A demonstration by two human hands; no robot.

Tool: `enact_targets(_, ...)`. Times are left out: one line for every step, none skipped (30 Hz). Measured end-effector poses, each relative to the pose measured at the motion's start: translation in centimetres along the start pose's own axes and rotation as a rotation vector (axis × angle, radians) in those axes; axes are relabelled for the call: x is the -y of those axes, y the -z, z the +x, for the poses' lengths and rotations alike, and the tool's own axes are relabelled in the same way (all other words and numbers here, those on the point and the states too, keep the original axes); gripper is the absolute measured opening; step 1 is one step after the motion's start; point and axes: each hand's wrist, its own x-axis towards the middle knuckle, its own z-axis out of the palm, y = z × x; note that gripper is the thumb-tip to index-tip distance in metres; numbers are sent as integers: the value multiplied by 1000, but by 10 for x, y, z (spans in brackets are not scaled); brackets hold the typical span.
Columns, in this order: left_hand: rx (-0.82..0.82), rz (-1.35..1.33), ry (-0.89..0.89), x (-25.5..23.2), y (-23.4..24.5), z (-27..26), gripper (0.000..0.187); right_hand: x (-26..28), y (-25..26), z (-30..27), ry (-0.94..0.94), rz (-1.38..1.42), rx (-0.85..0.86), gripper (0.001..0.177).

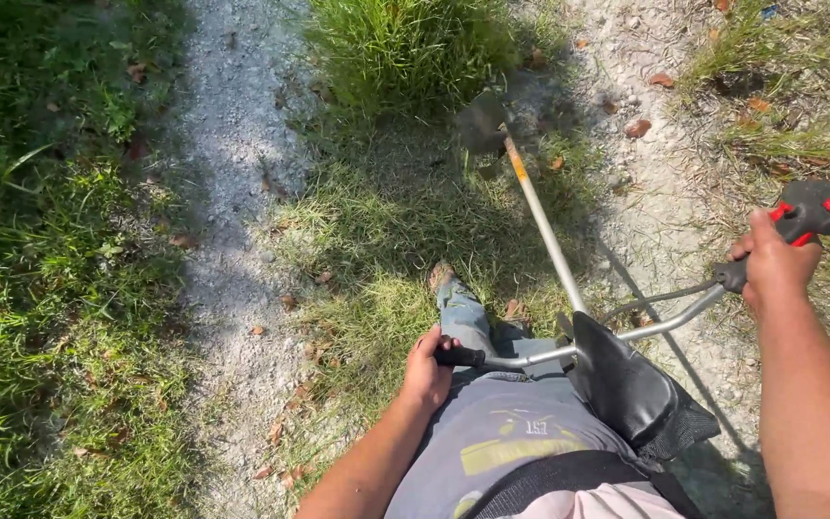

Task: Trimming tall grass and weeds along a gravel path using a gas-powered string trimmer.

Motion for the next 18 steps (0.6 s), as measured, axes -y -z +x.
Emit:
enact_targets(-7,-18,-12,-3,-1,-4,30,7,-10,-5,7,-10,19,24)
enact_targets(-23,-38,-29,-7,-3,-9,27,13,-20,-11,-2,-72,27,23)
enact_targets(-40,-57,-41,-9,-3,-14,25,19,-28,-17,-12,-135,32,24)
enact_targets(-49,-72,-49,-11,-1,-17,25,20,-37,-15,-7,-147,47,24)
enact_targets(-59,-83,-47,-12,3,-19,22,21,-46,-12,-6,-119,75,34)
enact_targets(-69,-93,-44,-14,6,-22,20,21,-56,-10,-5,-91,104,44)
enact_targets(-74,-106,-53,-14,10,-24,20,28,-66,-21,1,-98,118,44)
enact_targets(-80,-121,-62,-13,14,-27,23,35,-76,-32,3,-139,132,41)
enact_targets(-83,-134,-74,-14,16,-28,26,43,-86,-43,8,-176,147,38)
enact_targets(-85,-147,-86,-22,10,-32,26,43,-95,-38,16,-180,162,38)
enact_targets(-120,-173,-70,-26,6,-38,21,41,-98,-32,29,-172,165,34)
enact_targets(-154,-200,-53,-30,2,-44,17,39,-102,-27,41,-164,168,29)
enact_targets(-157,-215,-54,-26,3,-41,17,38,-104,-24,49,-175,176,29)
enact_targets(-148,-220,-79,-23,5,-38,21,38,-105,-21,104,-158,204,18)
enact_targets(-147,-226,-116,-22,10,-37,25,34,-113,-19,155,-138,246,14)
enact_targets(-157,-243,-128,-29,7,-46,25,37,-122,-26,158,-149,267,14)
enact_targets(-198,-269,-106,-34,0,-52,21,44,-120,-32,110,-143,254,13)
enact_targets(-238,-295,-84,-37,-8,-58,17,49,-117,-37,62,-136,240,16)
